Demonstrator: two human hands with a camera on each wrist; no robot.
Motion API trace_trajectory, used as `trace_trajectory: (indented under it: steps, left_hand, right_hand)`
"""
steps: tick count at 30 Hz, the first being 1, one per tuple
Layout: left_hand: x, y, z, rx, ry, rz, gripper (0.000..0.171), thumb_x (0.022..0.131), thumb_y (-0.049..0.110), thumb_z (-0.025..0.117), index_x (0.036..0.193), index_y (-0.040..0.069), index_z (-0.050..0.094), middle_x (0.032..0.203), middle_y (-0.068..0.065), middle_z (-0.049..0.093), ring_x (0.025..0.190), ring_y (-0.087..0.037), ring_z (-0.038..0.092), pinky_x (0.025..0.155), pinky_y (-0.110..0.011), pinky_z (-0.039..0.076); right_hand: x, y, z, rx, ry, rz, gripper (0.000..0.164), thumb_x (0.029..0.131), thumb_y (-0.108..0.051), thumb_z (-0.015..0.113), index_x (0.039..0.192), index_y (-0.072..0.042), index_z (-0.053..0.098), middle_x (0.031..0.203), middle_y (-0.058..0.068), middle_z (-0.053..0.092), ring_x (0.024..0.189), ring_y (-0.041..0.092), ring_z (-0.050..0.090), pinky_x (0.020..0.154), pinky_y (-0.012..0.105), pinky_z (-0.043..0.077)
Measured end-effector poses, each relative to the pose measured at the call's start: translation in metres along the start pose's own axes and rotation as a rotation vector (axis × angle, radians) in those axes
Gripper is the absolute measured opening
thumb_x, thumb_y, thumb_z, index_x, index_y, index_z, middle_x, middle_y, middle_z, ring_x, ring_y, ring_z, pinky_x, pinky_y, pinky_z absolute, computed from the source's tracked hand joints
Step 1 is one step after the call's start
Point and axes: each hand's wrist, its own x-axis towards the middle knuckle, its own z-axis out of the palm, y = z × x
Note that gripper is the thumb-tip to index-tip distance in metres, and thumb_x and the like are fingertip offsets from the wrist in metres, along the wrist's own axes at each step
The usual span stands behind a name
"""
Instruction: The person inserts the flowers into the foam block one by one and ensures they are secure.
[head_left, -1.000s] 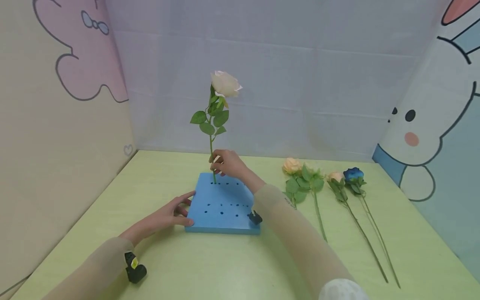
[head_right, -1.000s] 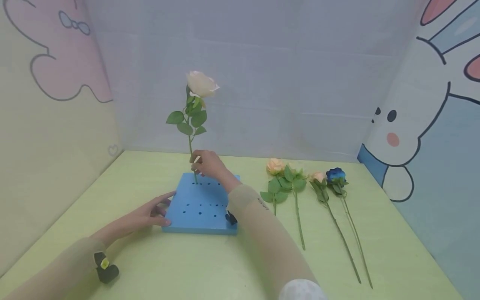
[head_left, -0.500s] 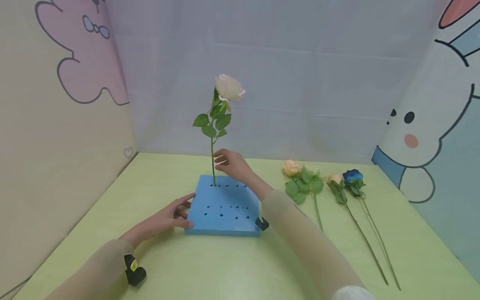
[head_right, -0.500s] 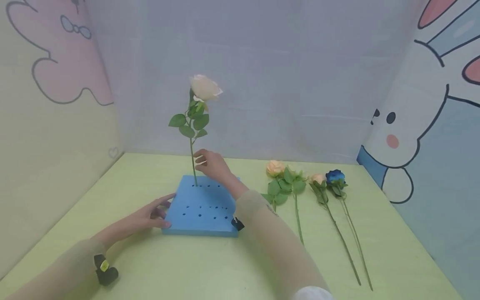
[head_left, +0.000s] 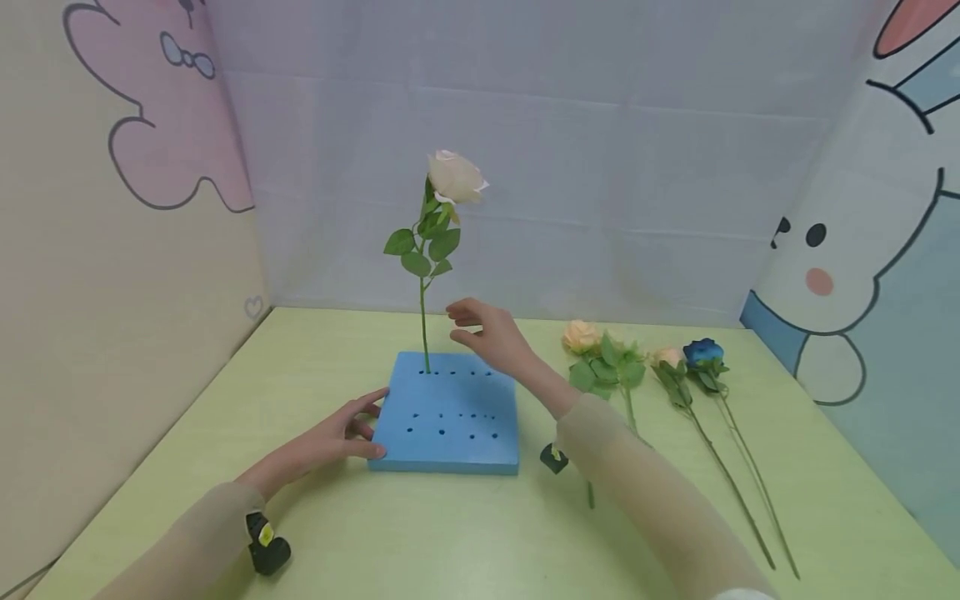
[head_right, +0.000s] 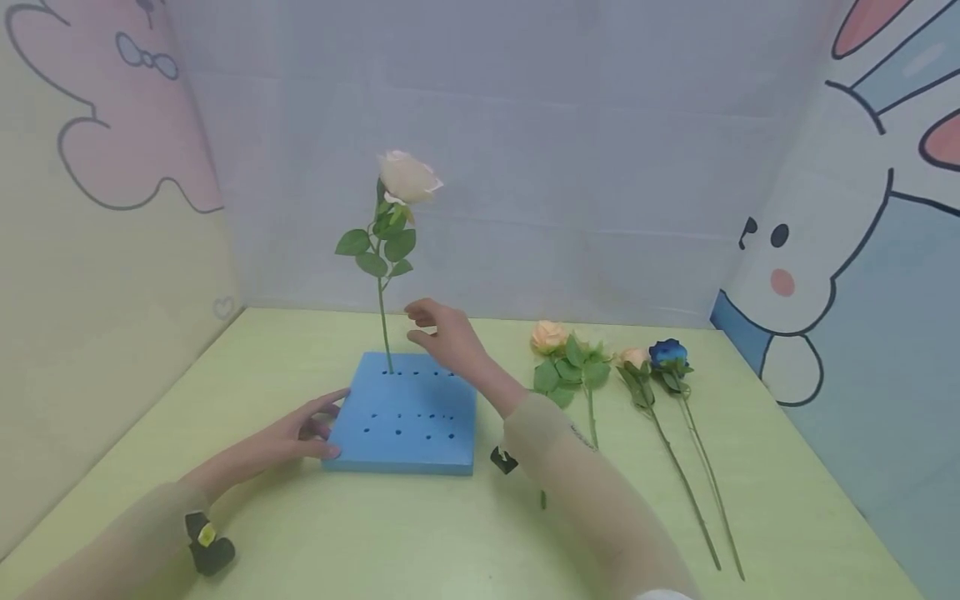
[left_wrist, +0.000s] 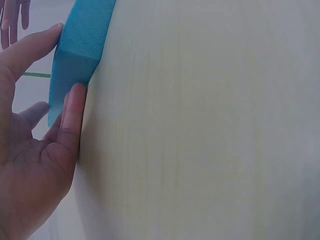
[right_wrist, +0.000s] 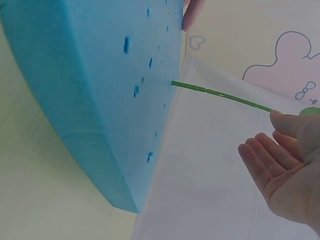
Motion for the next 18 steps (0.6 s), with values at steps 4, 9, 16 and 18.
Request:
trace_trajectory:
  steps: [4,9,16,18]
  left_hand:
    - [-0.001,0.000,-0.001,0.009,-0.006,0.008,0.091,0.087,0.034,0.073,0.159,0.021,0.018,0.147,-0.019,0.038,0.116,-0.026,0.050,0.089,-0.035,0.044]
    - [0.000,-0.002,-0.001,0.014,-0.006,0.000,0.091,0.087,0.035,0.073,0.158,0.022,0.018,0.147,-0.017,0.038,0.117,-0.025,0.050,0.090,-0.035,0.044]
    - [0.000,-0.003,-0.001,0.025,0.000,0.008,0.091,0.087,0.035,0.073,0.159,0.022,0.018,0.146,-0.018,0.038,0.116,-0.025,0.050,0.089,-0.035,0.045]
    - [0.001,-0.003,-0.001,0.024,-0.002,0.008,0.091,0.087,0.035,0.073,0.159,0.022,0.018,0.147,-0.018,0.038,0.117,-0.025,0.050,0.089,-0.035,0.045]
  right_hand:
    - [-0.011,0.002,-0.010,-0.010,0.033,-0.023,0.041,0.096,-0.016,0.064,0.136,-0.009,0.056,0.135,0.009,0.062,0.124,0.025,0.062,0.094,0.038,0.055]
    - [-0.026,0.008,-0.022,-0.028,0.085,-0.047,0.043,0.095,-0.018,0.066,0.136,-0.011,0.056,0.135,0.009,0.063,0.122,0.025,0.063,0.092,0.038,0.055]
    - [-0.049,0.021,-0.042,-0.010,0.160,-0.055,0.046,0.093,-0.014,0.069,0.136,-0.005,0.055,0.132,0.014,0.064,0.119,0.031,0.063,0.090,0.041,0.056]
    - [-0.056,0.025,-0.047,-0.030,0.180,-0.049,0.047,0.092,-0.014,0.069,0.136,-0.005,0.055,0.131,0.016,0.064,0.118,0.032,0.063,0.089,0.041,0.056]
